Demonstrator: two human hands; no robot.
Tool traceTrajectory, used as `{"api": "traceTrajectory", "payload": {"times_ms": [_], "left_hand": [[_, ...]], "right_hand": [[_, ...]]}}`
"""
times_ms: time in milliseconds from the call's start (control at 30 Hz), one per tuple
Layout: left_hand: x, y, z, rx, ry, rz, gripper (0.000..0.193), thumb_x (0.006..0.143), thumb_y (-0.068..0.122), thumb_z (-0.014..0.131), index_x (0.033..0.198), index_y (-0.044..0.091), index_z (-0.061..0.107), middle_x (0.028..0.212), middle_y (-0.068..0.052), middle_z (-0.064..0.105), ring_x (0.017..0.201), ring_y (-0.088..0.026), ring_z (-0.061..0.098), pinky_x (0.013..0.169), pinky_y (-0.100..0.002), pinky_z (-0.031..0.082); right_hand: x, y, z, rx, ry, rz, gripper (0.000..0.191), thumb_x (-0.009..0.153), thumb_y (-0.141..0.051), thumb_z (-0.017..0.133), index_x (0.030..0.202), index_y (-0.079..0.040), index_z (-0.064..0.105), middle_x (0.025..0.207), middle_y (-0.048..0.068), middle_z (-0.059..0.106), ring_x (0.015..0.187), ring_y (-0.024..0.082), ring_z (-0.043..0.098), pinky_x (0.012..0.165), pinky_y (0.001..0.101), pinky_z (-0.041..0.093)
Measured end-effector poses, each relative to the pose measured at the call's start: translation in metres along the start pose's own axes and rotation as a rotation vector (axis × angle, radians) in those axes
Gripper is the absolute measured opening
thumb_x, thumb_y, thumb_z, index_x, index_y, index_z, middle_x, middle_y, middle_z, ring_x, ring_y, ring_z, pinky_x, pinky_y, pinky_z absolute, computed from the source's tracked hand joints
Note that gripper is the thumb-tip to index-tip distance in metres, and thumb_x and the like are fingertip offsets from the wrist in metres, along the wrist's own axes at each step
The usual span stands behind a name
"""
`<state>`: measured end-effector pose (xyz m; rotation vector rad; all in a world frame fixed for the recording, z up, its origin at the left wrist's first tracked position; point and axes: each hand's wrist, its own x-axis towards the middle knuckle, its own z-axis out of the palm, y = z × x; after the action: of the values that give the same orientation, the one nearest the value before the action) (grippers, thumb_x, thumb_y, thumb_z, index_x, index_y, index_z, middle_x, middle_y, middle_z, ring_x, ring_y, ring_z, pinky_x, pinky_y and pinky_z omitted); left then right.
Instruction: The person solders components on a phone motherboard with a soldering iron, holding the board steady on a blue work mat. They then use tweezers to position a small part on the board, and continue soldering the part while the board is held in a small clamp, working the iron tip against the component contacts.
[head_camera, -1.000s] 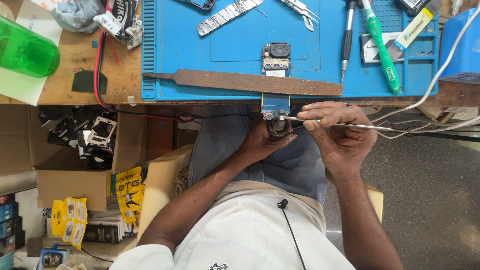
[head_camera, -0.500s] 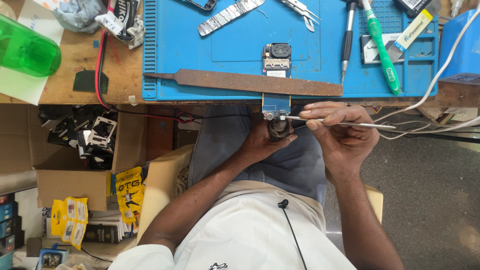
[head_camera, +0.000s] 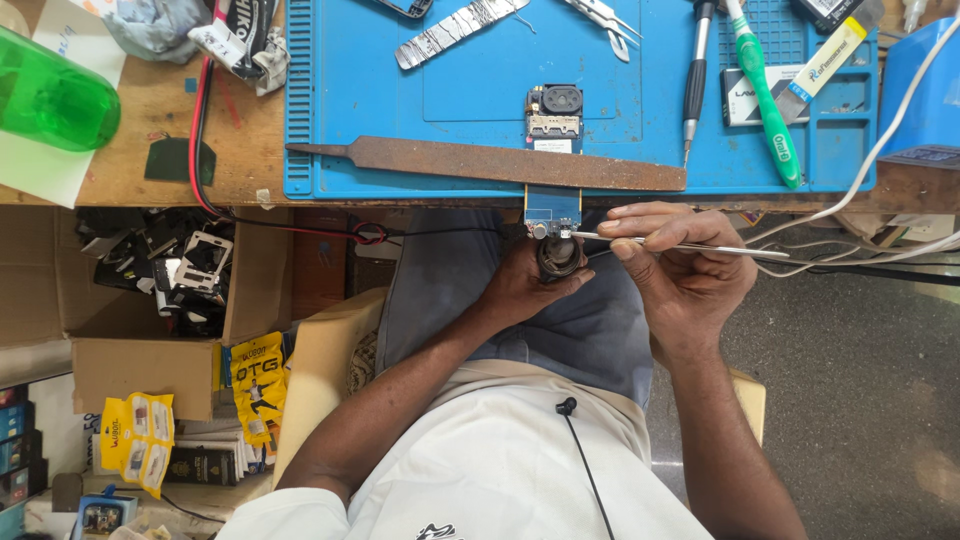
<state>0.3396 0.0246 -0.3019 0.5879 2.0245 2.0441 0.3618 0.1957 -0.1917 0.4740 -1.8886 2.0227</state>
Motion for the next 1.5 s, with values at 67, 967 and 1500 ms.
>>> {"api": "traceTrajectory", "payload": {"times_ms": [67, 967, 1500], "left_hand": [[0.0005, 0.0007, -0.0002, 0.008, 0.004, 0.019, 0.022, 0.092, 0.02, 0.082, 0.1, 0.009, 0.064, 0.088, 0.0, 0.067, 0.083, -0.011, 0.067, 0.073, -0.029, 0.056], [0.0025, 0.0083, -0.0011, -0.024, 0.028, -0.026, 0.023, 0.09, 0.017, 0.082, 0.101, 0.008, 0.064, 0.091, 0.0, 0.069, 0.085, -0.009, 0.067, 0.075, -0.028, 0.057], [0.004, 0.0062, -0.0034, 0.002, 0.026, -0.008, 0.024, 0.089, 0.018, 0.083, 0.1, 0.008, 0.064, 0.09, 0.0, 0.068, 0.083, -0.011, 0.066, 0.074, -0.029, 0.056]], "right_hand": [[0.0001, -0.0003, 0.0001, 0.001, 0.003, 0.011, 0.024, 0.102, 0.01, 0.074, 0.104, -0.007, 0.057, 0.105, 0.016, 0.074, 0.112, 0.022, 0.075, 0.103, 0.0373, 0.064], [0.0026, -0.0015, 0.0005, 0.019, 0.013, 0.014, 0.024, 0.1, 0.012, 0.073, 0.103, -0.006, 0.058, 0.106, 0.018, 0.074, 0.112, 0.023, 0.074, 0.104, 0.0379, 0.063], [0.0044, 0.002, 0.0002, -0.065, -0.034, -0.026, 0.026, 0.101, 0.011, 0.074, 0.103, -0.008, 0.056, 0.105, 0.017, 0.075, 0.112, 0.024, 0.074, 0.104, 0.0385, 0.062]]}}
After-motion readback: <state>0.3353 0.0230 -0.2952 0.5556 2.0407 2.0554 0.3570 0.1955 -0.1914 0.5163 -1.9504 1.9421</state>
